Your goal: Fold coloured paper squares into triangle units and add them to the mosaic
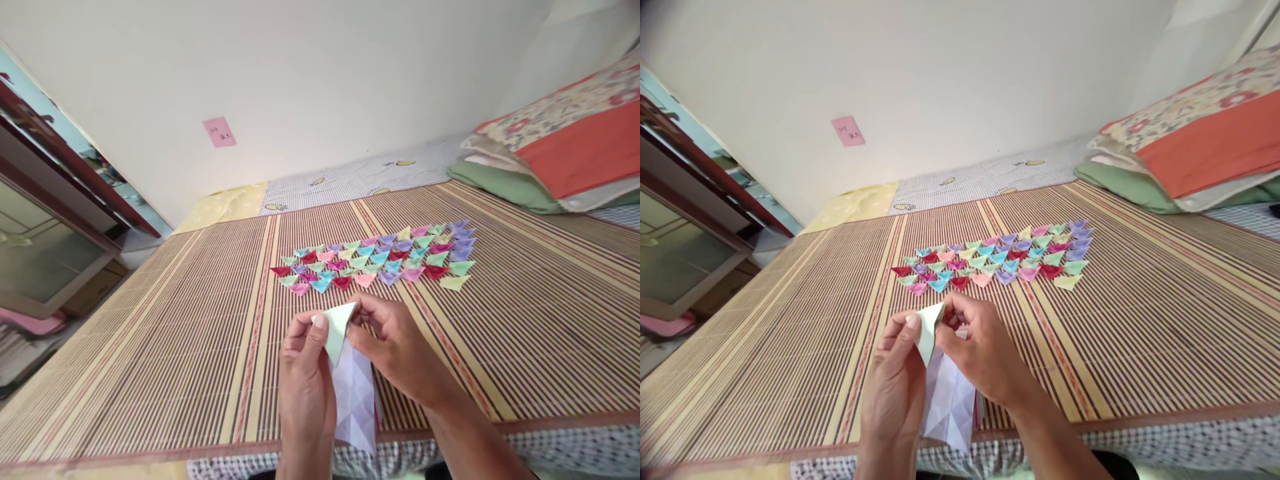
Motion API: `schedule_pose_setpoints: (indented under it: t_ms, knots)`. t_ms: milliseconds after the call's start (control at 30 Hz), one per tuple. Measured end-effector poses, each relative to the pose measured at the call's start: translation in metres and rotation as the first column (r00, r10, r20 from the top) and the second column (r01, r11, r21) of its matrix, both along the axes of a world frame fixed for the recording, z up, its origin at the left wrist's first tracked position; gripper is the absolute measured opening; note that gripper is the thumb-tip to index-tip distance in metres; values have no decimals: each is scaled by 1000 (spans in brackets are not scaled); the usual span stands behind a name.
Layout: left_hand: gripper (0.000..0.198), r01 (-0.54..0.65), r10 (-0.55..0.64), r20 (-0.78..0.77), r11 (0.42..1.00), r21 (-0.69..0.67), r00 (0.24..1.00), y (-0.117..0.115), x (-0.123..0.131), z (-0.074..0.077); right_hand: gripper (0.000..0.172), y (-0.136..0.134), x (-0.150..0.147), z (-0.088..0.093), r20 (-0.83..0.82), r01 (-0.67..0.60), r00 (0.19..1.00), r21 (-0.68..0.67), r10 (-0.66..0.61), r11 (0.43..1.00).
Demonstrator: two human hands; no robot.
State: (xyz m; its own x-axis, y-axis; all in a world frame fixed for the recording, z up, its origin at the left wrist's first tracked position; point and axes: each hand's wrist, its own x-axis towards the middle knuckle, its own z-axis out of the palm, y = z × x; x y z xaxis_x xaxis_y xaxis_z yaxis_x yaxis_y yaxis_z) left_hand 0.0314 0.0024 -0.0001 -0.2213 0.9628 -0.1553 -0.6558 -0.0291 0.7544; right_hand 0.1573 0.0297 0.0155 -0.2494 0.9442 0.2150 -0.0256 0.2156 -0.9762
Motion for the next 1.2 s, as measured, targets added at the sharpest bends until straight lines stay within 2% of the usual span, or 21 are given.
schedule_pose_setpoints:
  t_ms: [100, 300, 500, 600, 733, 867, 1033, 1133, 1200]
  knots:
    - [24, -20, 21, -94, 1000, 16, 995, 1, -8, -4, 13, 2, 5, -1, 53, -9, 999, 41, 7, 999]
    - [29, -14, 13, -208, 1000, -5, 978, 4, -12, -7, 11, 5, 11, -5, 23, 21, 999, 64, -23, 998]
    - [30, 92, -92, -84, 996, -3, 992, 6, -12, -5, 9, 1, 8, -2, -23, -34, 999, 40, 35, 999]
    - [30, 92, -93, -52, 996, -17, 994, 7, -13, -6, 11, 1, 8, -2, -45, -57, 997, 31, 58, 998]
    - [35, 94, -95, -84, 995, -17, 992, 4, -13, -6, 15, 2, 9, -3, -110, -109, 987, 42, 113, 993]
    - [41, 112, -106, -196, 994, 18, 975, 3, -13, -6, 17, 1, 6, -4, -171, -176, 967, 79, 188, 981]
    - [45, 67, -53, -290, 997, 37, 956, 3, -11, -7, 23, -2, -3, -5, -116, -1, 993, 189, 23, 982]
    - [44, 68, -56, -320, 997, 24, 946, 2, -10, -9, 29, -3, -9, -7, -42, 119, 993, 340, -111, 933]
    - [44, 91, -85, -322, 996, 3, 943, 0, -10, -9, 31, -2, -10, -9, -14, 150, 987, 421, -160, 894]
